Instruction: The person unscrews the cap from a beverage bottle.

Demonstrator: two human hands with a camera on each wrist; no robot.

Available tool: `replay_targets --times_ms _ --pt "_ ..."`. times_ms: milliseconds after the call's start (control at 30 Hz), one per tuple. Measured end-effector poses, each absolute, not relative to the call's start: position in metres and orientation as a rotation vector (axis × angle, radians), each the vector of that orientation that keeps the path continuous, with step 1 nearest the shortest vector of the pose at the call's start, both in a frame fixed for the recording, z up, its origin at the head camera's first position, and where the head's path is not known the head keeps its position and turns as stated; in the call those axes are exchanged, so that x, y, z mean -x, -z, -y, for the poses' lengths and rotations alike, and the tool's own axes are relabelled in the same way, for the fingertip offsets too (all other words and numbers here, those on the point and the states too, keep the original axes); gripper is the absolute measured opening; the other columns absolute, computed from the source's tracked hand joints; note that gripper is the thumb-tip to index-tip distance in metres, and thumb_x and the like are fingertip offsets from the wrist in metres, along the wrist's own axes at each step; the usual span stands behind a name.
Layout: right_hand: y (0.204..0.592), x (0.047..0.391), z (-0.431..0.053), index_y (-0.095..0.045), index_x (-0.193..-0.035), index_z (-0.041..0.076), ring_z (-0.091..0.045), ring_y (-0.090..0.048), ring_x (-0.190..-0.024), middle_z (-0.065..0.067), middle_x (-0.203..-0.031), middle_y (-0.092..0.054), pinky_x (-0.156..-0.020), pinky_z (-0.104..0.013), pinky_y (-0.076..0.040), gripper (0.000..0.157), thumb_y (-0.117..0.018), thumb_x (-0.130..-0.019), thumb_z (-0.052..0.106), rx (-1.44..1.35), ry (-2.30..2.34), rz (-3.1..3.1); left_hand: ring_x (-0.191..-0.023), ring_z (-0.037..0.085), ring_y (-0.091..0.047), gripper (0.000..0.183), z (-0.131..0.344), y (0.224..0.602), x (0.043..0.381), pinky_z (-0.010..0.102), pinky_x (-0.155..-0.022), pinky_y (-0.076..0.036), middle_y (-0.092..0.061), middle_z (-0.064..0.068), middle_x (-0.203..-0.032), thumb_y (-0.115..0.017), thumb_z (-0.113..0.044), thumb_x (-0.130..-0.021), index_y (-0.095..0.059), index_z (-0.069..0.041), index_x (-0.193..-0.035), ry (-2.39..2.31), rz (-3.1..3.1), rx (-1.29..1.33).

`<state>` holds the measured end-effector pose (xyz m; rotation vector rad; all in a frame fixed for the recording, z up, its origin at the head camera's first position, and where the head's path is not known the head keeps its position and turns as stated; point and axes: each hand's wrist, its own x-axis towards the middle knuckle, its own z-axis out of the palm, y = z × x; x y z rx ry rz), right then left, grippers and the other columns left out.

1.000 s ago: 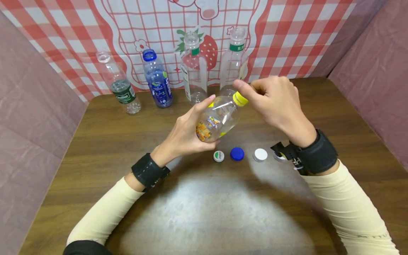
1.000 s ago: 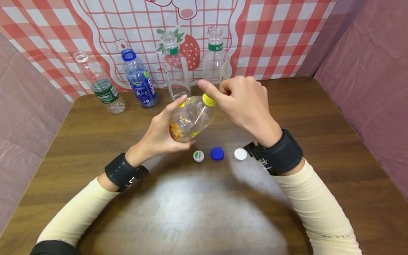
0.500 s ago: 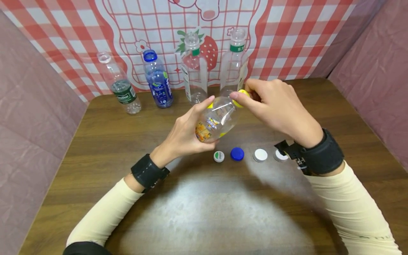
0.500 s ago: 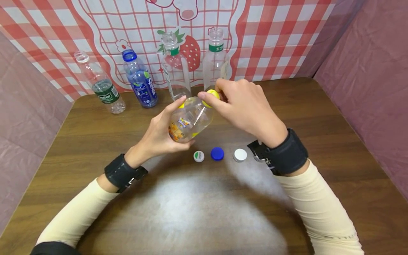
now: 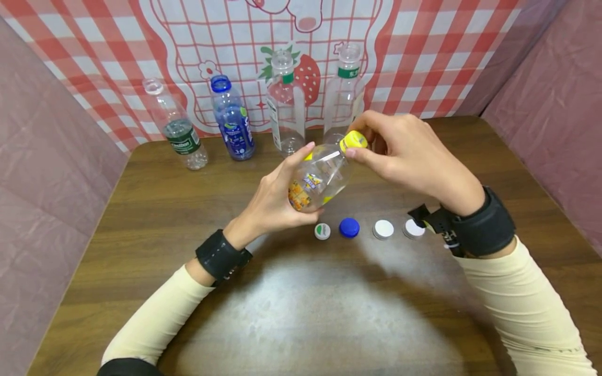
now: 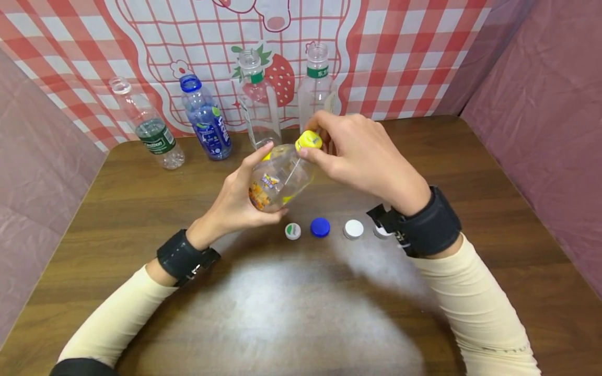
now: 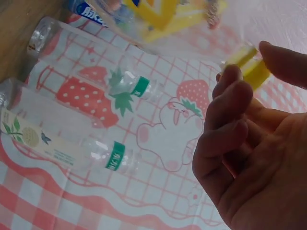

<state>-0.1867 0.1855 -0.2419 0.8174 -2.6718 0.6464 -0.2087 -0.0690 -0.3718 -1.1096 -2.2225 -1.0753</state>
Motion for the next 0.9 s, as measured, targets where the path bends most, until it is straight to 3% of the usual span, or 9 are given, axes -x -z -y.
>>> replay_targets --times_ms 167,267,333,467,633,900 --pt "0.248 0.190 -0.185 -0.069 -0.117 0.015 -0.014 -0.055 -0.064 0.000 -0.076 -0.065 -0.059 -0.028 -0.039 0.041 -0.063 -0.098 0.051 -0.678 -0.723 2.646 -0.107 0.021 -0.066 0.116 0.069 0.370 0.209 0.035 -0.083 -0.060 -0.060 0.014 -0.138 -0.093 -0.033 -0.064 -0.027 -0.020 -0.159 1.073 2.218 1.106" --pt "0.249 0.190 -0.185 -0.069 -0.093 0.015 -0.020 -0.051 -0.061 -0.003 -0.067 -0.058 -0.057 -0.035 -0.034 0.054 -0.049 -0.099 0.065 -0.513 -0.725 2.632 -0.107 0.021 -0.066 0.116 0.067 0.368 0.210 0.034 -0.084 -0.061 -0.059 0.014 -0.141 -0.094 -0.032 -0.064 -0.027 -0.021 -0.158 1.061 2.213 1.112" --pt "0.250 0.190 -0.185 -0.061 -0.073 0.013 -0.023 -0.047 -0.059 -0.005 -0.060 -0.051 -0.055 -0.038 -0.030 0.066 -0.043 -0.098 0.072 -0.425 -0.697 2.623 -0.107 0.022 -0.066 0.115 0.066 0.367 0.211 0.034 -0.084 -0.061 -0.059 0.014 -0.141 -0.094 -0.032 -0.065 -0.027 -0.021 -0.158 1.053 2.216 1.120" --pt "0.251 0.191 -0.183 -0.044 -0.054 0.014 -0.025 -0.042 -0.057 -0.004 -0.054 -0.039 -0.052 -0.040 -0.026 0.075 -0.044 -0.094 0.077 -0.357 -0.649 2.623 -0.106 0.022 -0.067 0.117 0.066 0.368 0.210 0.033 -0.083 -0.061 -0.059 0.014 -0.137 -0.095 -0.029 -0.064 -0.027 -0.022 -0.158 1.043 2.226 1.126" --pt "0.252 0.192 -0.175 -0.037 -0.051 0.016 -0.025 -0.039 -0.054 -0.001 -0.053 -0.033 -0.050 -0.039 -0.026 0.076 -0.044 -0.093 0.079 -0.347 -0.586 2.672 -0.105 0.022 -0.067 0.118 0.067 0.369 0.209 0.032 -0.084 -0.061 -0.060 0.014 -0.137 -0.096 -0.028 -0.063 -0.027 -0.021 -0.158 1.025 2.218 1.129" --pt "0.255 0.189 -0.168 -0.043 -0.057 0.013 -0.025 -0.040 -0.052 -0.003 -0.056 -0.037 -0.048 -0.036 -0.027 0.073 -0.047 -0.094 0.076 -0.387 -0.582 2.669 -0.105 0.023 -0.067 0.116 0.068 0.367 0.209 0.031 -0.085 -0.061 -0.059 0.014 -0.137 -0.094 -0.030 -0.065 -0.026 -0.020 -0.159 1.020 2.213 1.127"
